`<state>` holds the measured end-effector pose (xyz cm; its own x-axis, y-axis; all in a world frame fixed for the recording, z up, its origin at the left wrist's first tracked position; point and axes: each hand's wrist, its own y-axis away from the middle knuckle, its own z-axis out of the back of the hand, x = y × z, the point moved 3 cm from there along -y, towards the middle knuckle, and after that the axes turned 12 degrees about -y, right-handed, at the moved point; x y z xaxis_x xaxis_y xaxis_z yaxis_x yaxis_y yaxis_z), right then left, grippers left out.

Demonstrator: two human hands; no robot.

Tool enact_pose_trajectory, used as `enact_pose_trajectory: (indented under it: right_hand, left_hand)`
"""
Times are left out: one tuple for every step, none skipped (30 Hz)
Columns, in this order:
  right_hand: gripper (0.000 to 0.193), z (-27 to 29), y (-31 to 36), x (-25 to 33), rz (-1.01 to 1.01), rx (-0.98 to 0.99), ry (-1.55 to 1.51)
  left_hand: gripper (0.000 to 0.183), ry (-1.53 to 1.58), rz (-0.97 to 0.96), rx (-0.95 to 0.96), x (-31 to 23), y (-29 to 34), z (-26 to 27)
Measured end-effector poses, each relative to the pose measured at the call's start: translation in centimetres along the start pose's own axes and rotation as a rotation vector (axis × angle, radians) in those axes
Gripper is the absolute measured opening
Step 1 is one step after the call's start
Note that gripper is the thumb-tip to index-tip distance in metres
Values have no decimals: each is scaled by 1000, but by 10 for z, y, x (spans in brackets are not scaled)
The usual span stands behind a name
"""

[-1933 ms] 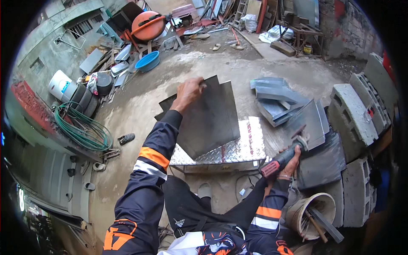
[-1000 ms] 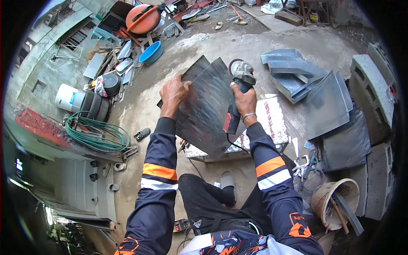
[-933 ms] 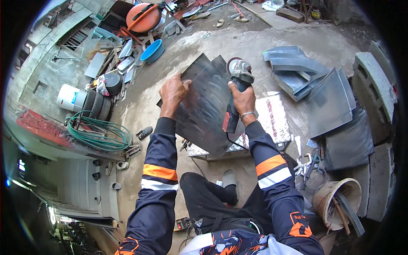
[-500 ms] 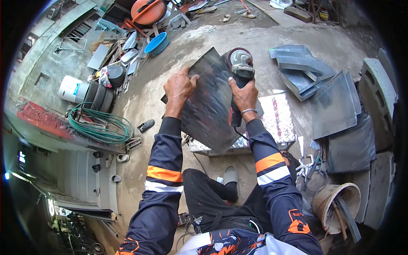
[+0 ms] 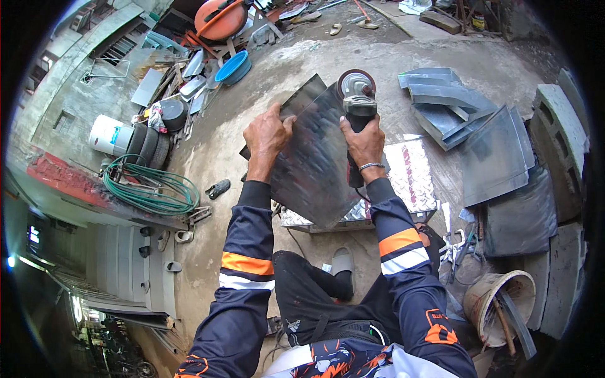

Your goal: Grinding the edges of a metal sheet using an angle grinder while sitting on the floor.

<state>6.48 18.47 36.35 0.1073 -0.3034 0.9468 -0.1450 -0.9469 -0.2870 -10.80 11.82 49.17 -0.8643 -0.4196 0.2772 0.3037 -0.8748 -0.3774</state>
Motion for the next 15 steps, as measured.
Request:
enact_pose_trajectory:
  right_hand:
    - [60,1,-1,-2,-15,-12,13]
    - [60,1,-1,-3,-16,-15,12]
    - [59,-1,1,-1,-10,-5,17]
    - [59,-2,4,0,-4,6,23]
    - [59,-3,6,2,-5,7,21]
    - [58,-4,8,3,15,34,33]
    - [58,-5,10,4,34,62,44]
    - [58,-4,11,6,54,56,37]
    - [58,-4,11,4,54,55,36]
    - [59,-3,9,1,35,35,41]
    - [59,-1,8,-2,16,16,46]
    - [59,-1,7,-1,16,16,46]
    - [59,1,6,0,13,12,55]
    - [60,2,5,1,11,8,65]
    - [60,3,5,3,11,7,67]
  left_hand:
    - [38,-1,-3,-1,0,0,0]
    - [39,-8,2,-3,0,0,0]
    - [39,-16,9,-3,0,1,0]
    - [39,-17,9,-3,0,1,1]
    - [39,-16,12,4,1,2,1]
    - [39,-14,15,11,1,2,2]
    - [39,-15,15,11,1,2,2]
    - [39,-12,12,6,0,2,3]
    - [39,-9,7,2,-2,3,5]
    - [39,-10,6,1,-3,3,6]
    - [39,-20,13,22,-5,2,7]
    - [39,-31,21,44,-5,2,7]
    - [39,-31,21,44,-4,3,7]
    - [39,-34,23,32,-3,3,7]
    - [39,-36,24,22,-3,4,6]
